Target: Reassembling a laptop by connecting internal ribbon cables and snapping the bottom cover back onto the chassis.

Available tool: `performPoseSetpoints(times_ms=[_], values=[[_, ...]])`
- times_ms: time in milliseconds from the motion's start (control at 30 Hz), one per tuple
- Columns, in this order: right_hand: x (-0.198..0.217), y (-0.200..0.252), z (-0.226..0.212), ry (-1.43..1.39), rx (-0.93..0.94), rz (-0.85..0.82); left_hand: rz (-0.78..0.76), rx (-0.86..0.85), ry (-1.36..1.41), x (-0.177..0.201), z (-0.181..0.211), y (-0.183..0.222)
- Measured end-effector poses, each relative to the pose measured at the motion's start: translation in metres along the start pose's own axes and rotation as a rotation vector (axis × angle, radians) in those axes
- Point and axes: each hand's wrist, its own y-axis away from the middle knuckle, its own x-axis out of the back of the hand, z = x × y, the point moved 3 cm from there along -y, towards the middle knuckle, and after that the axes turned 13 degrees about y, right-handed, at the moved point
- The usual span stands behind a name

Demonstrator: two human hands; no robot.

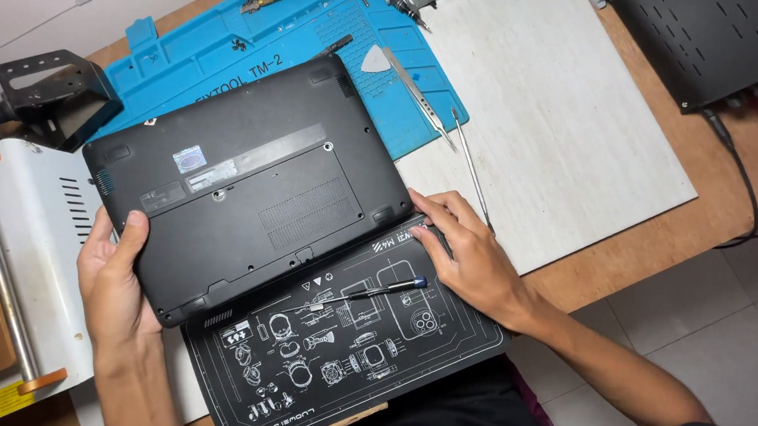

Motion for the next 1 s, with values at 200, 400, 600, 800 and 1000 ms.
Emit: performPoseSetpoints(times_ms=[200,400,600,800,1000], values=[[-0.005,0.001,0.003,0.035,0.011,0.025,-0.003,0.038,0.007,0.001,0.002,0.003],[-0.002,0.0,-0.002,0.143,0.145,0.037,0.069,0.11,0.03,0.014,-0.001,0.008],[-0.002,-0.001,-0.003,0.153,0.158,0.028,0.135,0.126,0.19,0.061,-0.023,0.009],[-0.002,-0.003,-0.009,0.205,0.179,0.04,0.12,0.142,0.075,0.055,-0.021,0.028],[-0.007,-0.001,-0.01,0.371,0.209,0.055,0.089,-0.007,-0.357,0.053,-0.024,0.036]])
